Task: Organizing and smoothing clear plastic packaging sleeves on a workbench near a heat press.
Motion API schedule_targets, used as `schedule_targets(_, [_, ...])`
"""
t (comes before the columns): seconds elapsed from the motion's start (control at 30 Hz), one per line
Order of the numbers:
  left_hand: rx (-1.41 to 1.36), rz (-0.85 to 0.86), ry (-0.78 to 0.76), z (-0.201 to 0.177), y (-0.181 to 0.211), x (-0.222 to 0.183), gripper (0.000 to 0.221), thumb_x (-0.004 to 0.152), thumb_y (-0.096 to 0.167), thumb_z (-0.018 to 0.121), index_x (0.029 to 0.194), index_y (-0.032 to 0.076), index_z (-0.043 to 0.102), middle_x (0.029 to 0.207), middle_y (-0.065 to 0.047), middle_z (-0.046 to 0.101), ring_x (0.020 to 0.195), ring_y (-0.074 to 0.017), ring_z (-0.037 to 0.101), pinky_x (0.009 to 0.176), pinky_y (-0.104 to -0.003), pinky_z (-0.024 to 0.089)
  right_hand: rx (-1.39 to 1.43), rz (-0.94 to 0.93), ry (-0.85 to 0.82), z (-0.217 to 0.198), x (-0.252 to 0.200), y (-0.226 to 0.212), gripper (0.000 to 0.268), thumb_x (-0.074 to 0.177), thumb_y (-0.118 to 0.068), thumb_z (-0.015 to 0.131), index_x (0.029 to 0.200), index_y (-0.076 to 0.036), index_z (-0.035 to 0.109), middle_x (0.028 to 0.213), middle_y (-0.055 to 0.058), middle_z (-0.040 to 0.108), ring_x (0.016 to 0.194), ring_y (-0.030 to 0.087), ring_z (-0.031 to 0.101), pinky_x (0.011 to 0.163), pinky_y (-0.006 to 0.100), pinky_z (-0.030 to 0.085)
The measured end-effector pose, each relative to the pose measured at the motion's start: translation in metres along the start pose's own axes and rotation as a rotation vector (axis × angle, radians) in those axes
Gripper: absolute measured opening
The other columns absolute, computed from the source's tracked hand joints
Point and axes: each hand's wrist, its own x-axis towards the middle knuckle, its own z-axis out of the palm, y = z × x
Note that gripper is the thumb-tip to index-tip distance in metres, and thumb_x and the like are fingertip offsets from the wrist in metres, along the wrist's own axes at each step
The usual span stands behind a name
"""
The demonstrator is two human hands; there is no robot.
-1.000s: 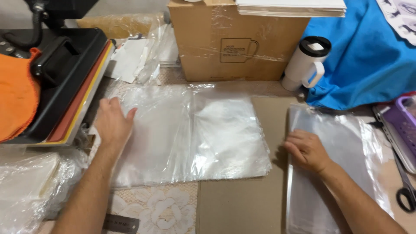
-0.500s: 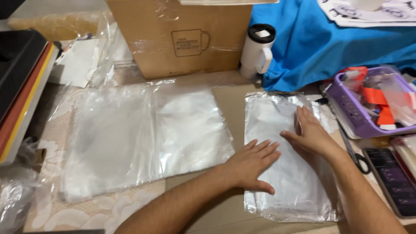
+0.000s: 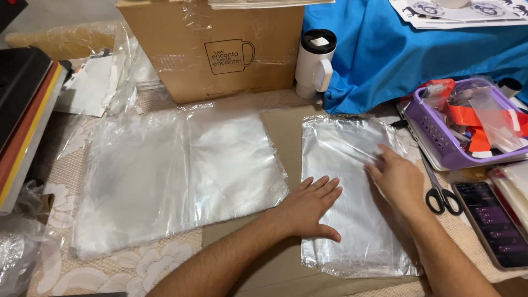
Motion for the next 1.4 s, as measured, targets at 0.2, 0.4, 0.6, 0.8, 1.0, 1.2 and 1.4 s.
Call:
schedule_targets(0.2, [-0.006,-0.017,-0.029,-0.003,0.003,0.000,0.116,0.073,0.077,0.049,0.159,0.007,0.014,0.168,-0.013,0.005,0.155,-0.0308,0.003,0.122,-0.048,0.002,0.427,0.254,-0.045,-0.032,0.008,0.003,0.076,0.079,-0.025,0.084,0.146,-0.013,0.052,0.136,0.008,0.062,0.115,0.033,0.061,0.093,0.045,0.047])
schedule_targets(0.4, [0.019,-0.027,-0.018,-0.006,0.005,0.002,0.116,0.072,0.075,0.057,0.157,0.007,0.020,0.168,-0.015,0.010,0.153,-0.0344,0.009,0.121,-0.052,0.008,0.879,0.335,-0.015,-0.016,0.034,0.025,0.083,0.076,-0.001,0.080,0.150,-0.010,0.043,0.131,0.021,0.060,0.123,0.023,0.059,0.088,0.039,0.055])
schedule_targets(0.6, [0.030,-0.038,-0.050,-0.012,0.009,0.004,0.115,0.072,0.072,0.061,0.158,0.007,0.020,0.167,-0.016,0.011,0.153,-0.0354,0.009,0.120,-0.053,0.010,1.025,0.113,0.157,-0.006,0.040,0.021,0.066,0.079,0.010,0.073,0.140,-0.005,0.051,0.151,0.018,0.048,0.111,0.025,0.068,0.089,0.031,0.056])
schedule_targets(0.8, [-0.424,-0.083,0.196,-0.051,0.026,-0.006,0.106,0.081,0.066,0.054,0.151,-0.009,0.030,0.140,-0.036,0.049,0.136,-0.0506,0.044,0.112,-0.063,0.034,1.257,-0.299,0.081,-0.010,0.012,-0.008,0.069,0.080,0.022,0.060,0.141,-0.001,0.039,0.158,0.025,0.035,0.128,0.050,0.049,0.096,0.049,0.053])
schedule_targets(1.0, [-1.727,-0.221,0.711,-0.001,-0.020,0.044,0.116,0.079,0.024,0.090,0.154,-0.011,0.010,0.122,-0.022,0.050,0.104,-0.0258,0.064,0.090,-0.036,0.057,1.558,-0.544,-0.306,0.017,-0.020,-0.047,0.061,0.080,0.016,0.053,0.136,-0.006,0.043,0.164,0.012,0.029,0.138,0.038,0.048,0.104,0.048,0.050])
schedule_targets(1.2, [-1.810,-0.437,0.854,0.010,-0.043,0.049,0.035,0.089,0.002,0.071,0.121,0.000,0.058,0.098,-0.013,0.073,0.075,-0.0252,0.076,0.052,-0.031,0.064,1.583,-0.189,-0.192,0.033,-0.001,-0.030,0.060,0.078,0.019,0.051,0.132,-0.006,0.045,0.139,0.011,0.053,0.110,0.026,0.063,0.078,0.034,0.061])
schedule_targets(1.4, [-1.686,-0.448,0.989,-0.015,-0.071,0.022,0.027,0.082,0.004,0.083,0.102,-0.001,0.067,0.088,-0.016,0.075,0.068,-0.0244,0.075,0.058,-0.029,0.064,0.988,-0.032,-0.243,0.011,0.005,-0.018,0.043,0.085,0.000,0.071,0.127,-0.008,0.066,0.124,0.018,0.068,0.117,0.030,0.065,0.085,0.044,0.059])
